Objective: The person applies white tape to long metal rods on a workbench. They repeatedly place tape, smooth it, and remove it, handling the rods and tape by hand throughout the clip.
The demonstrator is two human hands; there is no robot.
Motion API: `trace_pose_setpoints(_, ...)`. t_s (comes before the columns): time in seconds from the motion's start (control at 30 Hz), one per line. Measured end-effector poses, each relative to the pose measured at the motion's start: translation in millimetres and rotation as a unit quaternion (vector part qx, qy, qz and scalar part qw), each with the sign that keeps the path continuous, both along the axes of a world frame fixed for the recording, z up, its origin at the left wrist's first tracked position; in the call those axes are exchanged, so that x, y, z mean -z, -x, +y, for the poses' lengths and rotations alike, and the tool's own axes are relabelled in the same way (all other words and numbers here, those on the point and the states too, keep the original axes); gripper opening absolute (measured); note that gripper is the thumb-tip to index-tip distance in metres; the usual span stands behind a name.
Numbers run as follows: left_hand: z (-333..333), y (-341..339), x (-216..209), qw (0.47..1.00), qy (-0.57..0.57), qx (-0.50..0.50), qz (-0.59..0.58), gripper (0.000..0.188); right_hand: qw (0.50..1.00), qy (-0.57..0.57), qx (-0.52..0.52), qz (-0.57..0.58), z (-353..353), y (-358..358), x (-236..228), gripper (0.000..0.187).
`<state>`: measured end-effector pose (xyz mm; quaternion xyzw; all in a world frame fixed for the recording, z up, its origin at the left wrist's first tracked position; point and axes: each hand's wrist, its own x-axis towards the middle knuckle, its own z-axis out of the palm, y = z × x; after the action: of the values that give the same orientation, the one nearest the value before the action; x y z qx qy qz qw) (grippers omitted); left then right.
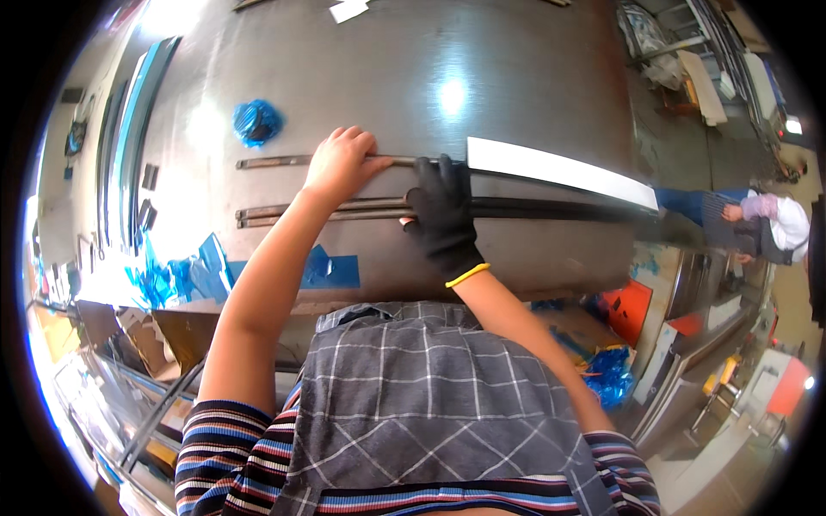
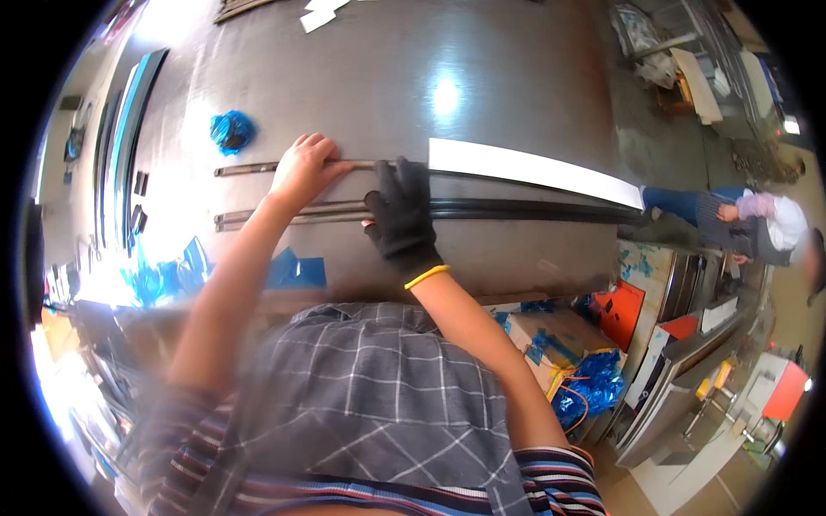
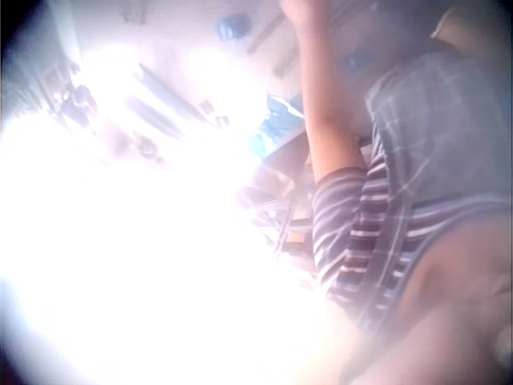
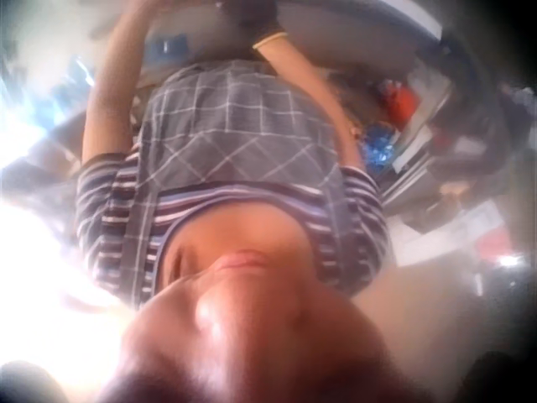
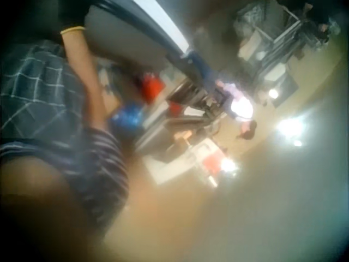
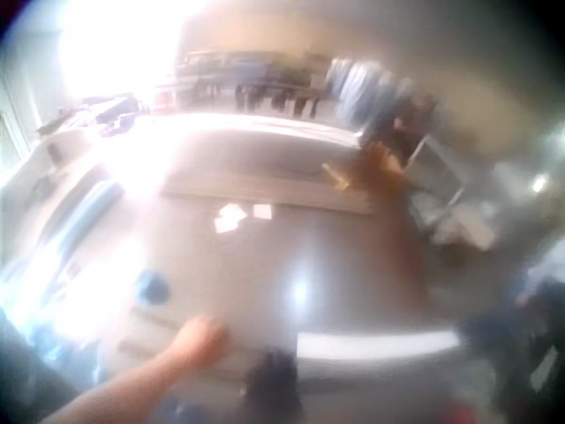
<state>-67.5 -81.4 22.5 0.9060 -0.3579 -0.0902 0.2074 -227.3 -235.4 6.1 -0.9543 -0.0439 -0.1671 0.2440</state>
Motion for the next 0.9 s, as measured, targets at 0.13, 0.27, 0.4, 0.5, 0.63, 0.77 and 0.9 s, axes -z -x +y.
trace_pose_setpoints(0.13,7.1,1.4,15.0,0.999,0.035,0.034,-0.022,0.027,0.998,-0.048,0.031,0.003,-2.8,10.5,-13.5,0.062)
trace_pose_setpoints(0.27,28.1,-6.7,14.2,0.999,0.036,0.025,-0.030,0.027,0.988,0.044,0.144,-0.027,-68.6,29.7,-11.6,0.082)
trace_pose_setpoints(0.4,80.4,-26.6,25.2,0.997,0.063,0.008,-0.035,0.025,0.973,0.098,0.208,0.005,-137.5,21.7,-11.6,0.070)
trace_pose_setpoints(0.5,88.5,-31.8,26.6,0.998,0.060,-0.012,-0.035,0.026,0.980,0.094,0.171,-0.043,-128.2,-16.2,2.0,0.070)
trace_pose_setpoints(0.63,89.7,-31.4,29.7,0.997,0.061,-0.006,-0.043,0.025,0.980,0.086,0.179,0.023,-142.4,-20.1,3.9,0.063)
trace_pose_setpoints(0.77,87.4,-31.6,24.8,0.998,0.043,-0.014,-0.045,0.026,0.953,0.099,0.283,0.051,-241.4,21.9,28.6,0.058)
trace_pose_setpoints(0.9,98.2,-30.2,25.2,0.999,0.027,-0.034,-0.008,0.027,0.926,0.103,0.350,0.102,-356.0,64.2,24.8,0.041)
